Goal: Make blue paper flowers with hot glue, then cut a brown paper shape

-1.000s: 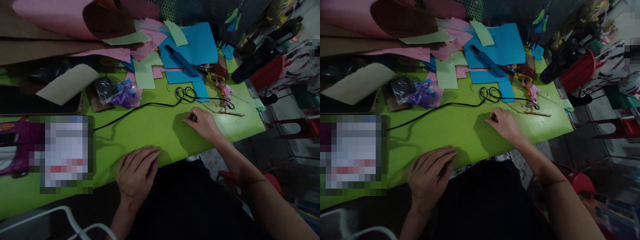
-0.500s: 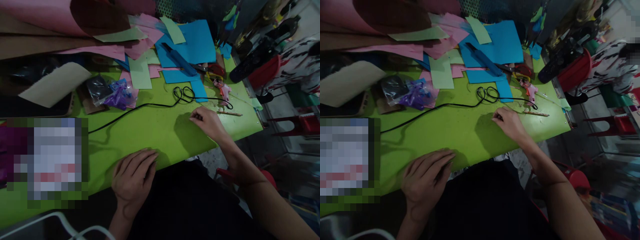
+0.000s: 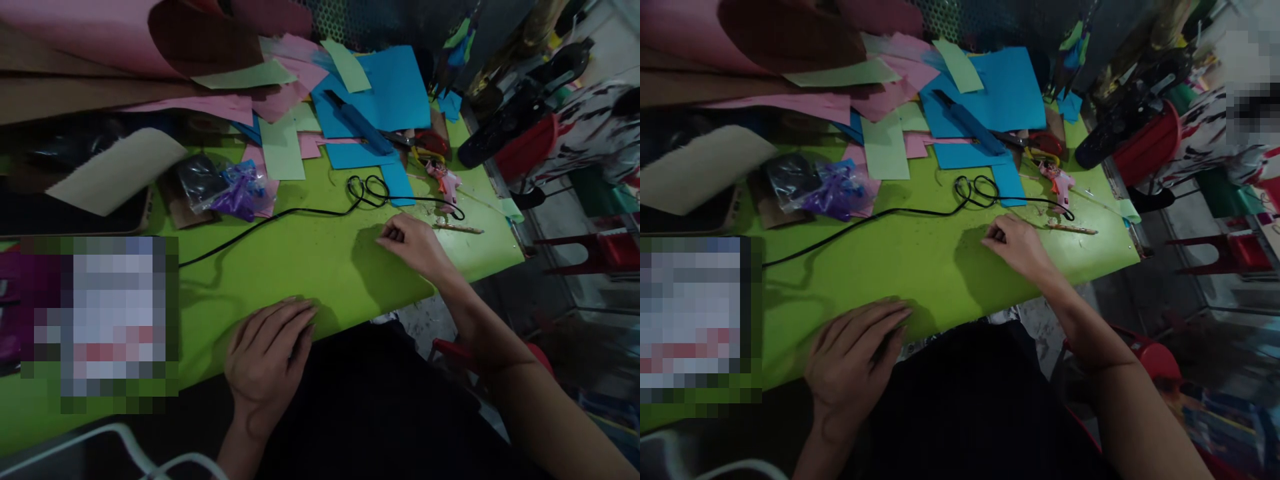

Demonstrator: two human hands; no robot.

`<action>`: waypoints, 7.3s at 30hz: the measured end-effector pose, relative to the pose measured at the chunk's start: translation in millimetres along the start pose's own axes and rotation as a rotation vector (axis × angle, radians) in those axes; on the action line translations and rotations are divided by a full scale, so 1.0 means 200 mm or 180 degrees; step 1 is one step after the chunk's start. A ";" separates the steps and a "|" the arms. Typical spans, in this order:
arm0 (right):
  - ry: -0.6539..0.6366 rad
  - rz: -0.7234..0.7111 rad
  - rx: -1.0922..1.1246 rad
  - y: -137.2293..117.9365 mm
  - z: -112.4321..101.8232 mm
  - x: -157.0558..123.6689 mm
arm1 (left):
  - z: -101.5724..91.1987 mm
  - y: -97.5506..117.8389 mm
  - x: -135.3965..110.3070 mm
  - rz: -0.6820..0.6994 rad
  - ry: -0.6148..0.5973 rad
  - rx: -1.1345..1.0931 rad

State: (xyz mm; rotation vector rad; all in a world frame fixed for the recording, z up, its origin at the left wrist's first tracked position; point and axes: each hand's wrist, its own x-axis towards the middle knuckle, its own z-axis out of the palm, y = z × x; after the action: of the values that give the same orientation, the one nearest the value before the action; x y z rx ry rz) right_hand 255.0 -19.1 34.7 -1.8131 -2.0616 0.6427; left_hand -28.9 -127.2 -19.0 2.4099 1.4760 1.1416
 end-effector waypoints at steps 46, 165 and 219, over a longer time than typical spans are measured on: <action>0.0039 -0.0032 -0.0015 0.03 -0.03 0.09 | 0.00 0.00 -0.01 -0.0053 0.0060 -0.0036; 0.0162 -0.0012 -0.0464 -0.07 0.06 0.18 | 0.02 0.01 -0.03 0.0022 0.0130 0.0017; 0.1650 0.0404 0.0755 0.32 -0.15 -0.46 | 0.03 -0.11 0.44 -0.0730 -0.1092 0.0400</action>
State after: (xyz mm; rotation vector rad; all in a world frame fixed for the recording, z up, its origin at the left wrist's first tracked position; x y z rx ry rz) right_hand 338.0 -100.6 31.3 -1.7516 -1.4789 0.3740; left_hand -19.3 -43.7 15.9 2.2863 1.6869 0.5712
